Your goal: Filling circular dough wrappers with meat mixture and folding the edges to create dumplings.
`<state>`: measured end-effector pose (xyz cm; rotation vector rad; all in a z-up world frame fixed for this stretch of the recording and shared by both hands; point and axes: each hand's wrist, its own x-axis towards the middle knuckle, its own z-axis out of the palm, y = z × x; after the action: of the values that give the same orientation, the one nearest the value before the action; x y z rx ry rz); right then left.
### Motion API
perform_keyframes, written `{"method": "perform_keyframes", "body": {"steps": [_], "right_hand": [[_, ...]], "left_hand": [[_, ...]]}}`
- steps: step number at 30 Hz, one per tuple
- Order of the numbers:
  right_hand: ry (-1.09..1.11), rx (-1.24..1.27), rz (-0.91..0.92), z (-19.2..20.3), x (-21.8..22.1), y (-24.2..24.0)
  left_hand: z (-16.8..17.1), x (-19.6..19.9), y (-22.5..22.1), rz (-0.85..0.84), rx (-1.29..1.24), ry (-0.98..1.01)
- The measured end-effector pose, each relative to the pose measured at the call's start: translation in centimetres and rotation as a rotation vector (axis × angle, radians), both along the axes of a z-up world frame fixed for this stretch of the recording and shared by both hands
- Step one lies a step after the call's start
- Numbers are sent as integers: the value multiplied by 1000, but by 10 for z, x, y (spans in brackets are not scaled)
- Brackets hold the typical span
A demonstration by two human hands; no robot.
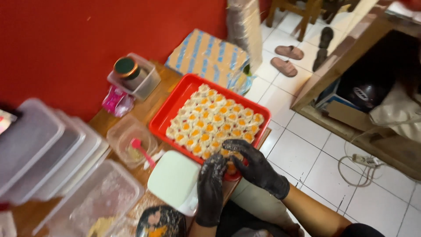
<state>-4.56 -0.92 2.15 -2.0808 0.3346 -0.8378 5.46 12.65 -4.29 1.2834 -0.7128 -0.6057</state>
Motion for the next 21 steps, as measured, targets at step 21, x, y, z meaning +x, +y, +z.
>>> {"method": "perform_keyframes", "body": {"steps": [21], "right_hand": [[257, -230, 630, -10, 129, 189]], "left_hand": [[18, 7, 225, 1034, -445, 1177]]}}
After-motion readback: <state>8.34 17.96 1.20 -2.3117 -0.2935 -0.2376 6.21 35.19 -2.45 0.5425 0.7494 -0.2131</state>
